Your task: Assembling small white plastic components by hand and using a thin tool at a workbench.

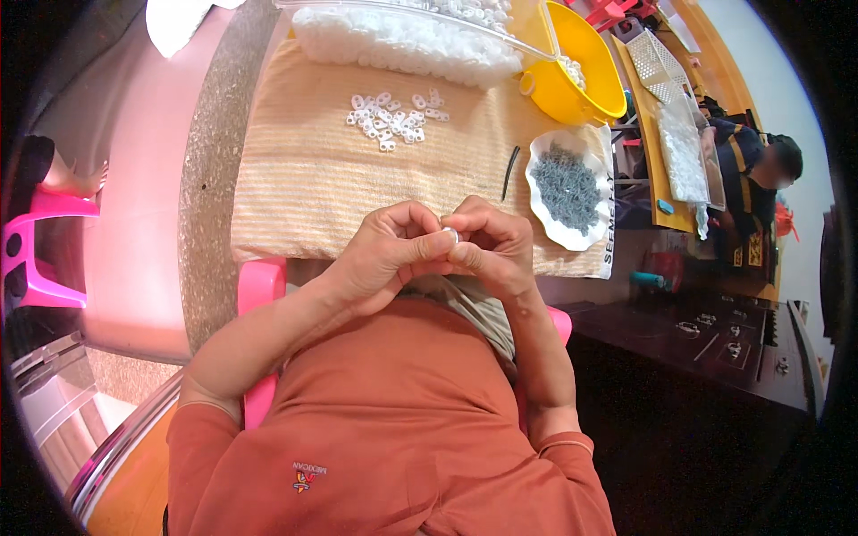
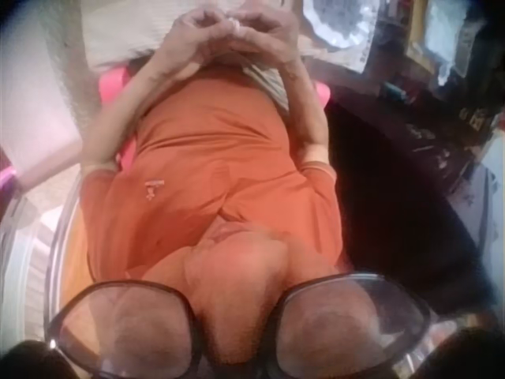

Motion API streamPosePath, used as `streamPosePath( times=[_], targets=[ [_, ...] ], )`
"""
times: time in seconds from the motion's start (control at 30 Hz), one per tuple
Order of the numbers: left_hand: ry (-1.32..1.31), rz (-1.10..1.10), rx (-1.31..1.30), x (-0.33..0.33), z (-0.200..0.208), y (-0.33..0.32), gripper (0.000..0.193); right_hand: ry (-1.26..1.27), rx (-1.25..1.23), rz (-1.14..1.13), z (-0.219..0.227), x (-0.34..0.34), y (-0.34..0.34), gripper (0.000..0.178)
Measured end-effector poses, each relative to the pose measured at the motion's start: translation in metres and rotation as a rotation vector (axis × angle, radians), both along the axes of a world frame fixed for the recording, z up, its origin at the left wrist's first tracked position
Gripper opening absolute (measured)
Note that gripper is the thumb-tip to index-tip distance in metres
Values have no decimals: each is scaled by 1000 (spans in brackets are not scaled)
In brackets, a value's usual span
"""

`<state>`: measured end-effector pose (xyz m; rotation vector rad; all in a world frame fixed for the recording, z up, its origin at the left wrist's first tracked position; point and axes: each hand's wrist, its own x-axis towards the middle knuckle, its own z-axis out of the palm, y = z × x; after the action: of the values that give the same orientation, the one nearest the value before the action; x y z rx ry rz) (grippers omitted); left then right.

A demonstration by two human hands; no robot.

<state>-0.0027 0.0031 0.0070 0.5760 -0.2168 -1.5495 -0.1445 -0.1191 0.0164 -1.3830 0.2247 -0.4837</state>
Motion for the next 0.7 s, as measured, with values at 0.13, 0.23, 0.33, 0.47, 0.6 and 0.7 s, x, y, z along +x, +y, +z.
streamPosePath(
  times=[0.13, 0.23, 0.33, 0.47, 0.6, 0.7],
  targets=[
    [-20, 5, -13, 2, 2, -2, 8, 9, 58, 12, 4, 4, 0, 23],
    [-25, -6, -15, 6, -3, -3, 8, 55, 73, 54, 8, 6, -4, 18],
    [-22, -7, -14, 6, -2, -3, 9, 116, 91, 64, 17, 6, -4, 15],
    [-40, 19, 63, 6, -2, -3, 10, 200, -55, -5, 23, 5, -14, 11],
    [-51, 42, 76, 4, -1, -4, 10, 349, -185, -100, 41, 4, -35, 14],
    [-83, 26, 74, 5, 0, -3, 10, 307, -326, -220, 58, 8, -39, 15]
  ],
)
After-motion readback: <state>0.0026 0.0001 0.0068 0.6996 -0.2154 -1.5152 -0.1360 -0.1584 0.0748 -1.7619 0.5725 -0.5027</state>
